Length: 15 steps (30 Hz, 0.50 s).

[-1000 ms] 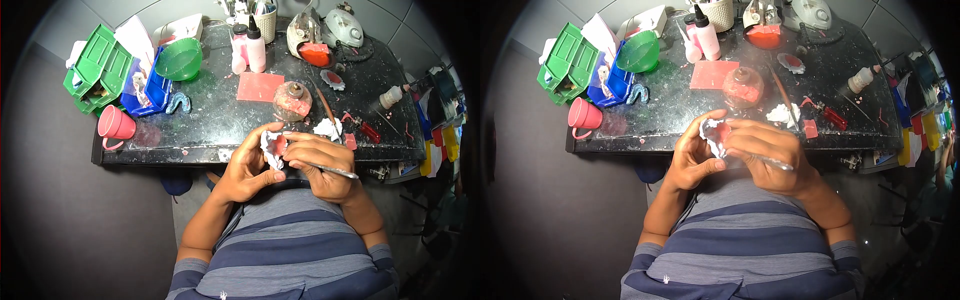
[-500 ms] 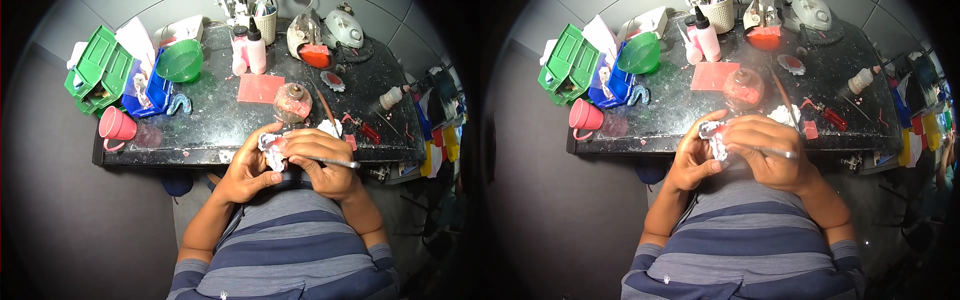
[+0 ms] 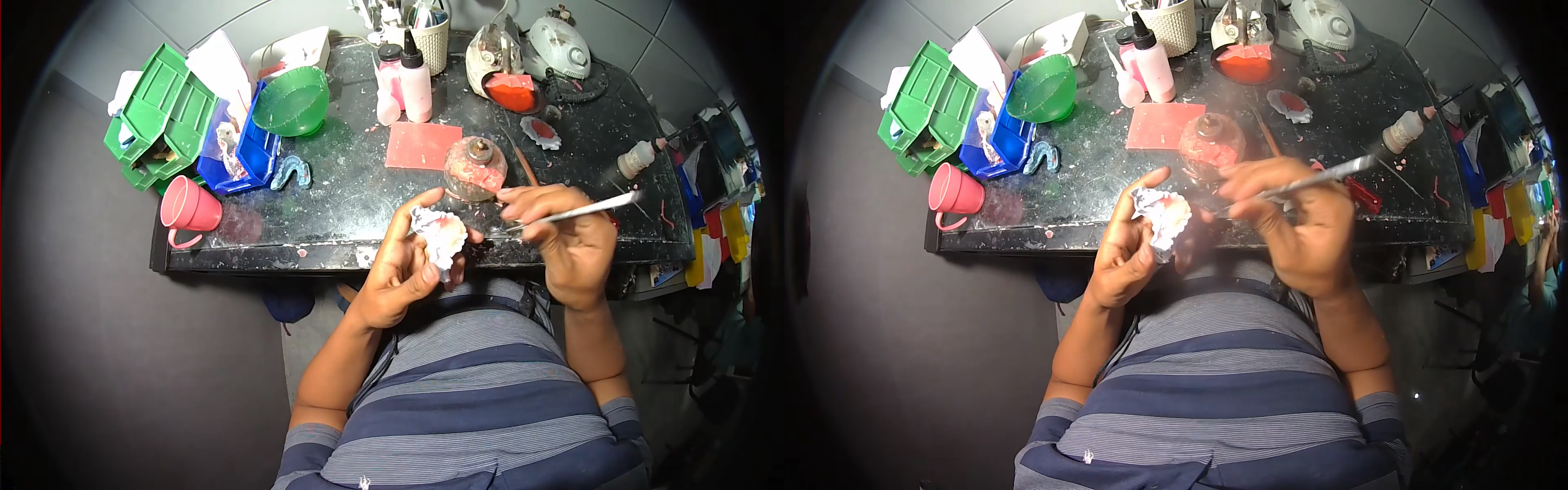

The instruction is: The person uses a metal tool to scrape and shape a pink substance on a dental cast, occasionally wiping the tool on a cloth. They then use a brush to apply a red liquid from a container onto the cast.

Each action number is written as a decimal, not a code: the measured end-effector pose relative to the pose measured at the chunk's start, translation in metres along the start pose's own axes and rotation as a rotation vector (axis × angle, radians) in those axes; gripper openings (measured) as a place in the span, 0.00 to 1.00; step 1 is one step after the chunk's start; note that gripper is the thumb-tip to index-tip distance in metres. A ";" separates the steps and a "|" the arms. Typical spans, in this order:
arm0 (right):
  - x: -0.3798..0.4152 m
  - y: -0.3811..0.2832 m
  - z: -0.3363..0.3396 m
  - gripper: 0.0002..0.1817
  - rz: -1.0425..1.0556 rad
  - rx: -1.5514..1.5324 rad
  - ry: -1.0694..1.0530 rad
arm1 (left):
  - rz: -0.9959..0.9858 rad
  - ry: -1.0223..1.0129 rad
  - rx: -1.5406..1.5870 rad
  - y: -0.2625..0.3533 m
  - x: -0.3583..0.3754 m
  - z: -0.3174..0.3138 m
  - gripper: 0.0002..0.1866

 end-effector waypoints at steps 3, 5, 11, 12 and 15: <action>0.008 0.000 0.004 0.13 -0.083 0.005 0.097 | 0.017 0.010 -0.034 0.001 -0.001 0.002 0.45; 0.014 0.001 0.006 0.14 -0.197 -0.122 0.106 | 0.002 -0.044 0.129 0.002 -0.002 0.005 0.46; 0.011 -0.017 -0.014 0.04 -0.053 0.051 -0.109 | 0.112 0.005 0.054 0.009 0.006 0.002 0.56; 0.010 -0.023 -0.016 0.05 -0.048 0.104 -0.128 | 0.111 0.023 -0.010 0.009 0.005 0.000 0.52; 0.005 -0.024 -0.018 0.08 0.042 0.208 -0.214 | 0.121 0.037 -0.093 0.012 0.005 -0.002 0.45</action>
Point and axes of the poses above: each hand's wrist, its own x-axis away from the middle knuckle, its own z-axis out of the back of the hand, y = z × x, the point moved 1 cm from there along -x, towards the middle knuckle, and after that the axes turned 5 degrees about -y, right-handed, at the moved point
